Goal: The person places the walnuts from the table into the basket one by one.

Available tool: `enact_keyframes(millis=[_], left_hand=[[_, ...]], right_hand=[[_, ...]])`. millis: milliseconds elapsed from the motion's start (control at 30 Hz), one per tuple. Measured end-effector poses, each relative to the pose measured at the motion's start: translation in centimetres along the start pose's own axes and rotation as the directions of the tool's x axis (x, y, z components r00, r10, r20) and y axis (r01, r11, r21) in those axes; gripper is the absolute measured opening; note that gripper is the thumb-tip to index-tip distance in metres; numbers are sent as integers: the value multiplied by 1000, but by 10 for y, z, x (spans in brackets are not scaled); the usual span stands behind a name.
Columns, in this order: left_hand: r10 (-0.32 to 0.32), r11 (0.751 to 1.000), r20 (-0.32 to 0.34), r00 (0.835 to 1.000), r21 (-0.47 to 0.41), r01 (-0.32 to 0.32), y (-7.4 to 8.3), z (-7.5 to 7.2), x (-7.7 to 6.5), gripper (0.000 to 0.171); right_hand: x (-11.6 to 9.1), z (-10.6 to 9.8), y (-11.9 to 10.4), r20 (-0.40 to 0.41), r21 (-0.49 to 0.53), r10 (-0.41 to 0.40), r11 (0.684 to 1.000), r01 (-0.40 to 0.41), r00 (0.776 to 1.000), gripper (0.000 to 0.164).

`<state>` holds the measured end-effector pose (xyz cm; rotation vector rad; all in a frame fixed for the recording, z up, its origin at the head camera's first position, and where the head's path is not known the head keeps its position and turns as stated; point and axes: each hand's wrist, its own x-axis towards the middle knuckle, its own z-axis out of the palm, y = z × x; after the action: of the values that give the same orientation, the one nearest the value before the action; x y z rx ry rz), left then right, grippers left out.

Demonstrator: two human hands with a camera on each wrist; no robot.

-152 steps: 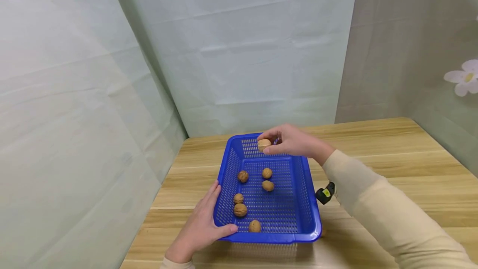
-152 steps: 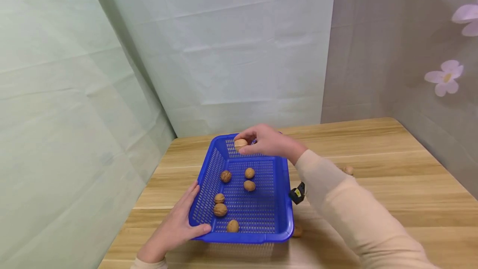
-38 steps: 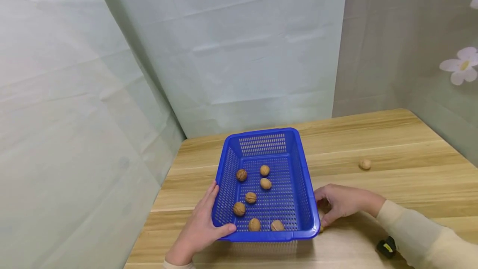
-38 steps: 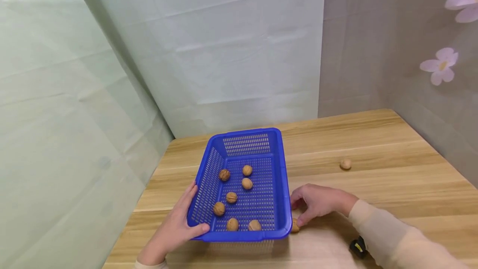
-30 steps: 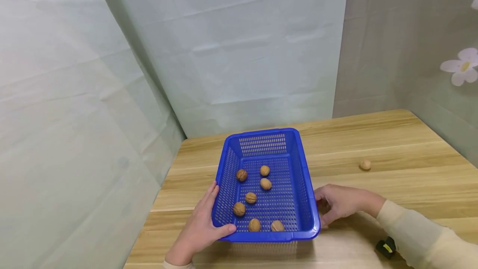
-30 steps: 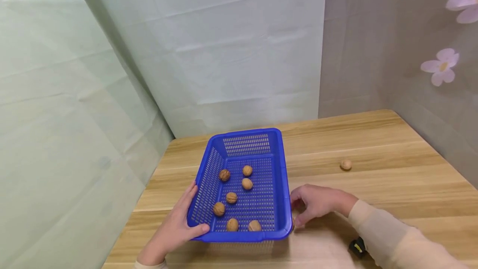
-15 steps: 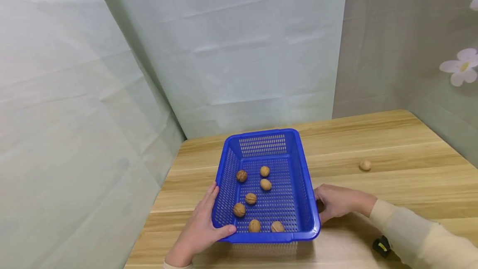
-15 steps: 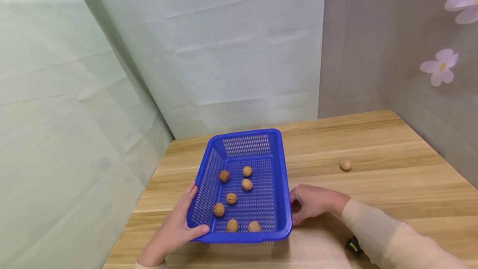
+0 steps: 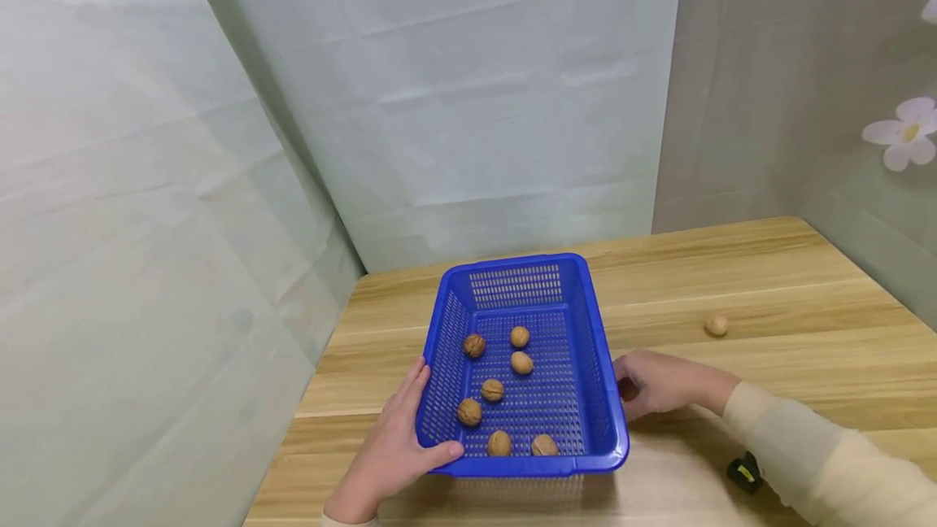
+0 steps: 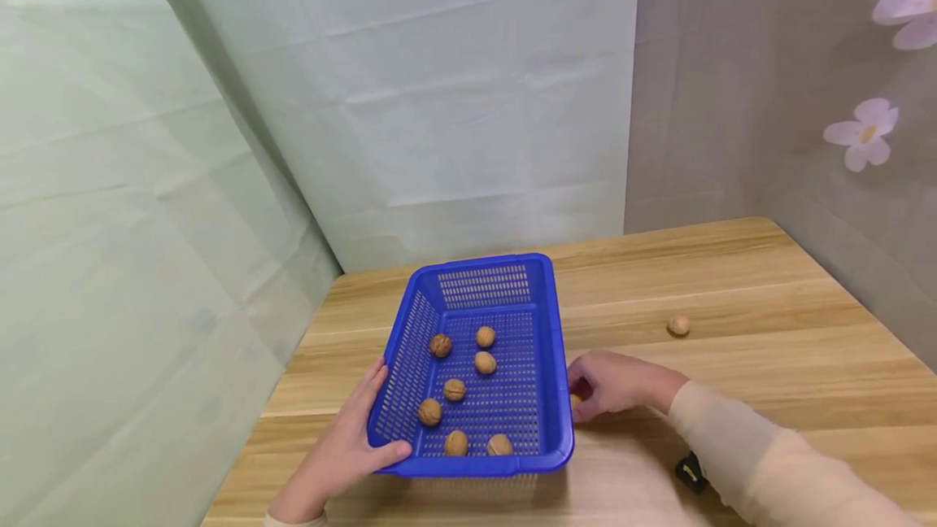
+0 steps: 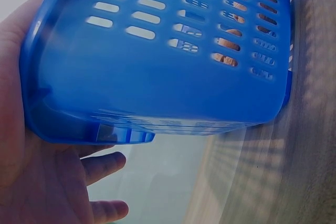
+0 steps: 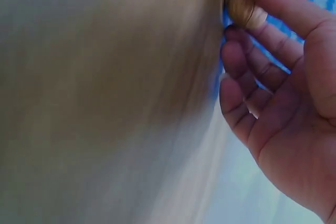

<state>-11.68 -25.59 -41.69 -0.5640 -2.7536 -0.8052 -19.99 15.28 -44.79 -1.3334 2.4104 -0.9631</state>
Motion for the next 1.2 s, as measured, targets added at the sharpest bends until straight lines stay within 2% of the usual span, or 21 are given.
enact_keyframes(millis=[100, 200, 367, 467, 733, 1000, 1200], left_hand=[[3, 1000, -5, 1000, -4, -3, 0, 0, 0, 108], [3, 1000, -7, 1000, -6, -3, -1, 1, 0, 109], [-8, 1000, -1, 1000, -18, 8, 1, 0, -1, 110], [-5, 1000, 2, 1000, -16, 5, 1, -1, -1, 110], [5, 1000, 4, 1000, -4, -5, 1, 0, 0, 110], [-19, 1000, 8, 1000, -15, 19, 2, 2, -4, 111], [14, 1000, -10, 1000, 2, -14, 2, -1, 0, 111]], right_hand=[[-9, -12, 12, -48, 7, 105, 994, -105, 993, 14], [-19, -24, 23, -87, -9, 199, 980, -201, 976, 16], [-31, -36, 31, -126, -20, 302, 952, -306, 945, 22], [-33, -39, 32, -136, -14, 313, 948, -318, 940, 26], [-34, -36, 35, -131, 56, 288, 958, -283, 949, 43], [-36, -31, 41, -153, -11, 243, 969, -248, 958, 34], [-36, -36, 39, -174, -1, 285, 957, -289, 943, 34]])
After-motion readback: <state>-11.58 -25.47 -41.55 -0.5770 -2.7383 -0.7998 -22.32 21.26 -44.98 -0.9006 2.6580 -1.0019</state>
